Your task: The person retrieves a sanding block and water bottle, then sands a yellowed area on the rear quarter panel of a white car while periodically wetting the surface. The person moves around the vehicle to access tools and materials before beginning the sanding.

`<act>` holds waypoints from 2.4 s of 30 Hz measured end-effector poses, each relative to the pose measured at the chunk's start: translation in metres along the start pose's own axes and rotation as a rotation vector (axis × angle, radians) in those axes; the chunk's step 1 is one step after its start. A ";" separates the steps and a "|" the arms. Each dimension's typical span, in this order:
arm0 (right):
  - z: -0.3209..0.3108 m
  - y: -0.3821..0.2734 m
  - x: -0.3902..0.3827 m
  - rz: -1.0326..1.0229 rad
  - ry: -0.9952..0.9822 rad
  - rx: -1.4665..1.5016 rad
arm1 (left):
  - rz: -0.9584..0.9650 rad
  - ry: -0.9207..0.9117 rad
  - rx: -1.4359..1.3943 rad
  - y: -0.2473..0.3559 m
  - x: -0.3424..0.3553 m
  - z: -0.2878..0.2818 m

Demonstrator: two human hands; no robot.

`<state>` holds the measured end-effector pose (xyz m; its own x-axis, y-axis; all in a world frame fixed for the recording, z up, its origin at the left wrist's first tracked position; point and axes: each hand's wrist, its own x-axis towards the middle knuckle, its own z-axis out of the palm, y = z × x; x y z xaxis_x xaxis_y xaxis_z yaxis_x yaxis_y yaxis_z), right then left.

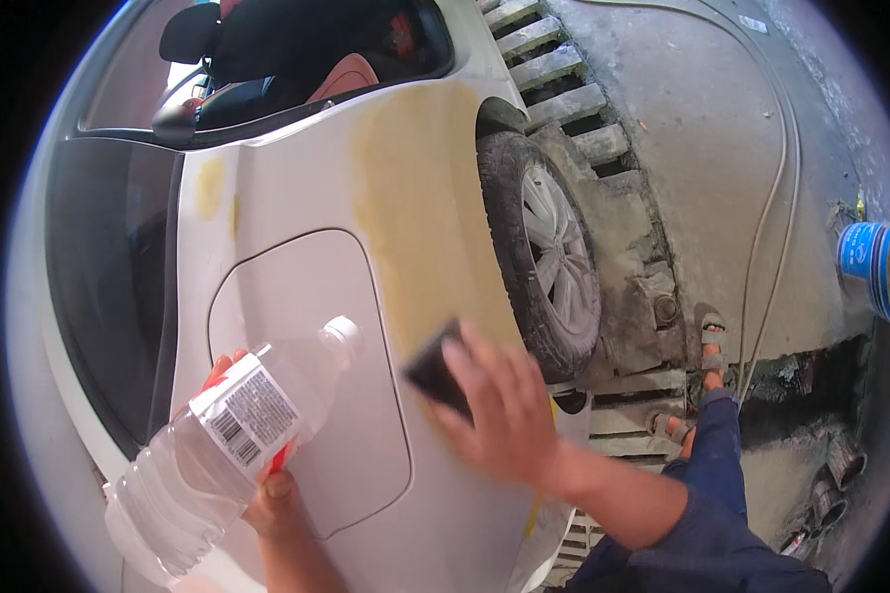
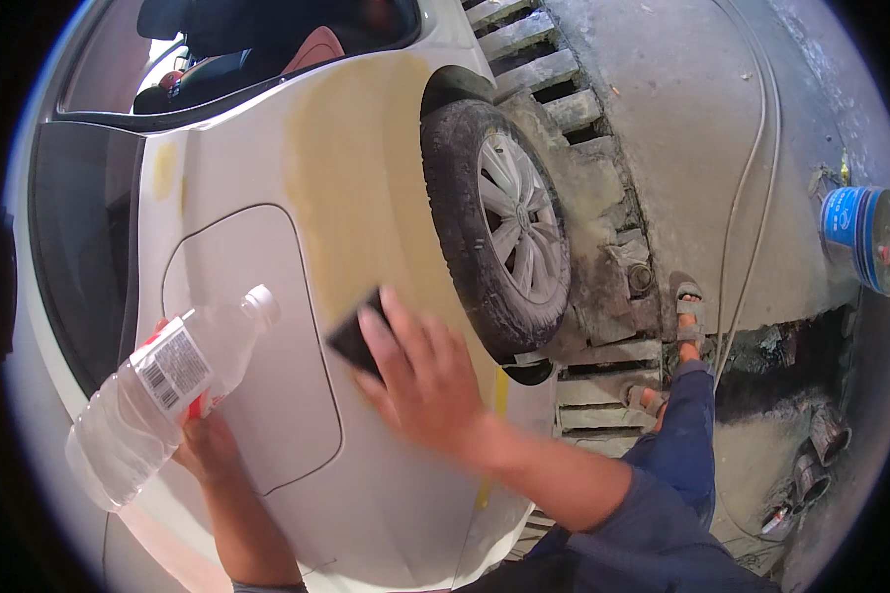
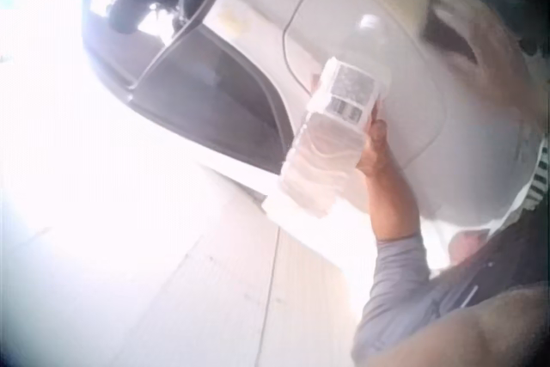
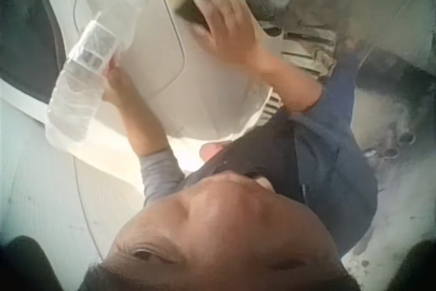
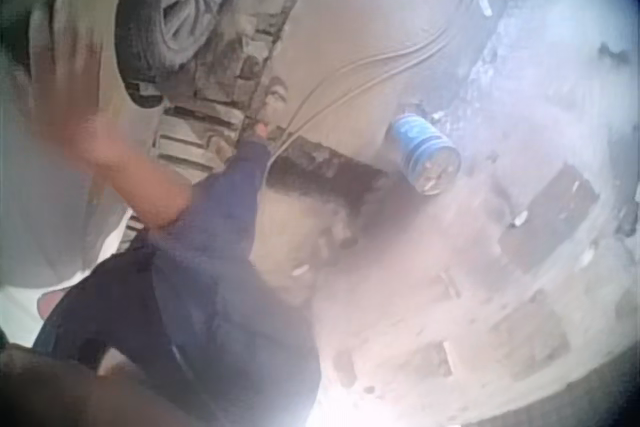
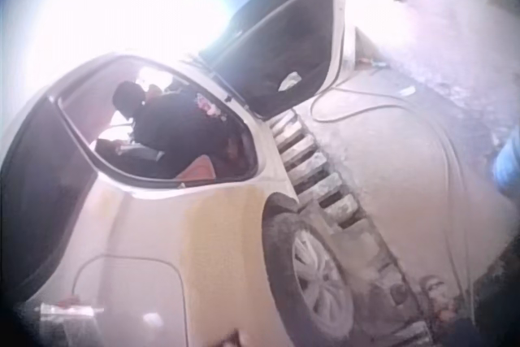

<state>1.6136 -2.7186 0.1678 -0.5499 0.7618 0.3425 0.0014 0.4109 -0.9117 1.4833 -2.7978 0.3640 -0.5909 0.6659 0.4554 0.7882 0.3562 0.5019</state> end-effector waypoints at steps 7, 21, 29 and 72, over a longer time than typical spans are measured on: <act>0.020 0.059 0.140 0.077 0.172 -0.076 | 0.033 0.033 0.045 -0.002 0.003 0.014; 0.014 0.048 0.140 0.067 0.120 -0.026 | -0.067 0.041 0.000 0.006 0.004 0.018; -0.010 0.012 0.019 -0.091 -0.041 0.040 | -0.081 0.023 0.007 0.007 0.001 0.009; -0.002 0.052 0.099 -0.250 0.003 -0.008 | -0.118 -0.015 -0.096 0.013 0.005 0.018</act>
<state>1.5604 -2.6207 0.1544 -0.5313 0.6376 0.5579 -0.1276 0.5908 -0.7967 1.4938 -2.7784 0.3596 -0.6753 0.6329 0.3787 0.6928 0.3685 0.6199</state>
